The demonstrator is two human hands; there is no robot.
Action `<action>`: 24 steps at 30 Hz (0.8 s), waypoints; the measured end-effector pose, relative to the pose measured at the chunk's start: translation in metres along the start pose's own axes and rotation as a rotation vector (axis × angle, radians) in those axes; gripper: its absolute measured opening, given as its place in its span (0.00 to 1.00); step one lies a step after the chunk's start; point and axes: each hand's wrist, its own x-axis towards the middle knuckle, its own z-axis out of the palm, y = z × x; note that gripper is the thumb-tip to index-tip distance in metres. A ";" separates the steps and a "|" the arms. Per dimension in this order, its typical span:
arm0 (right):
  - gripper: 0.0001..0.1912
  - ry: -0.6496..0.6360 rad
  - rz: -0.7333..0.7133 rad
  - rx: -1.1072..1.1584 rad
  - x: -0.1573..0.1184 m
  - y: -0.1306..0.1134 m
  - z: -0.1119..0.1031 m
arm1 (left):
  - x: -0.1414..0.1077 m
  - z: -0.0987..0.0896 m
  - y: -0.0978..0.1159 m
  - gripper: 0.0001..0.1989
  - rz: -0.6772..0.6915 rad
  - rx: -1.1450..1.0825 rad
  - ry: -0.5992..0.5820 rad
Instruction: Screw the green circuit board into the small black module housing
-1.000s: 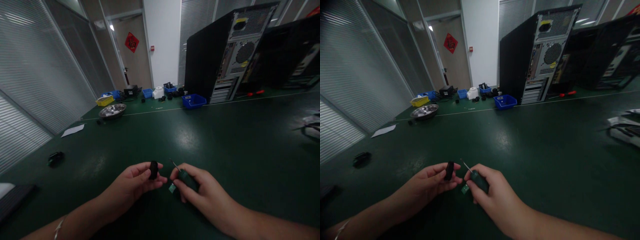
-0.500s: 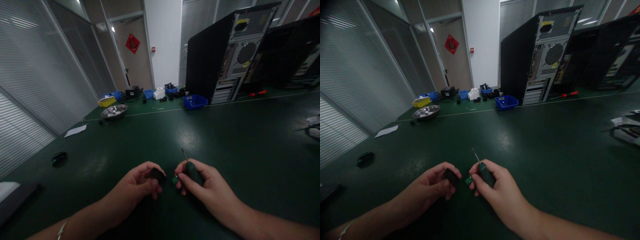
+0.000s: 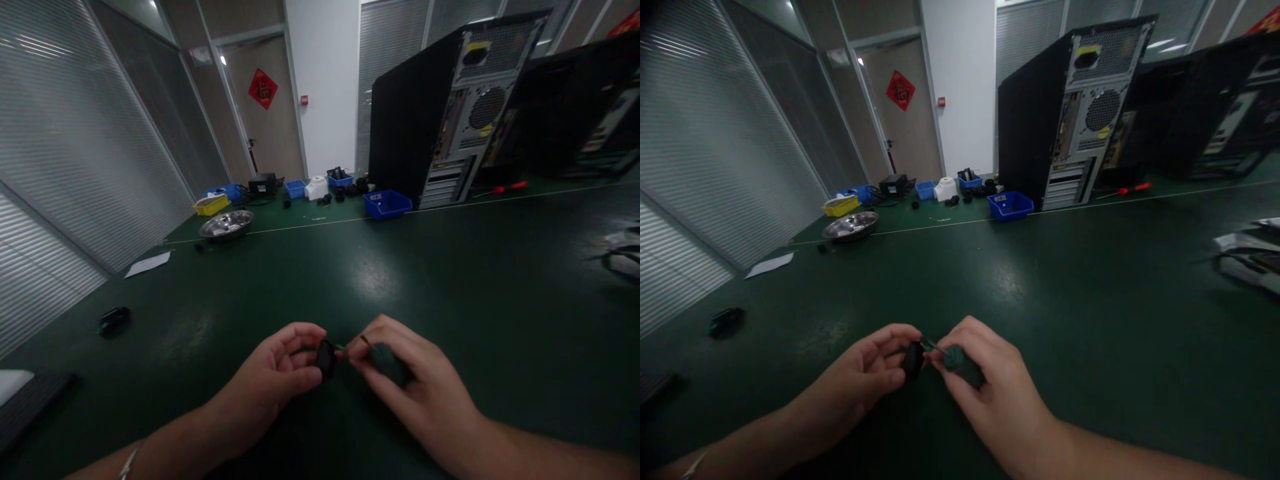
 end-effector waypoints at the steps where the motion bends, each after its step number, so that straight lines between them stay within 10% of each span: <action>1: 0.10 -0.014 -0.037 -0.010 -0.001 0.001 0.000 | 0.000 0.001 -0.001 0.22 -0.019 -0.004 -0.001; 14: 0.16 -0.148 -0.494 -0.367 -0.008 -0.012 0.000 | -0.005 0.009 -0.004 0.13 -0.034 -0.050 -0.113; 24: 0.21 -0.182 -0.486 -0.518 -0.010 -0.023 -0.003 | -0.004 0.006 -0.009 0.14 0.031 0.020 -0.080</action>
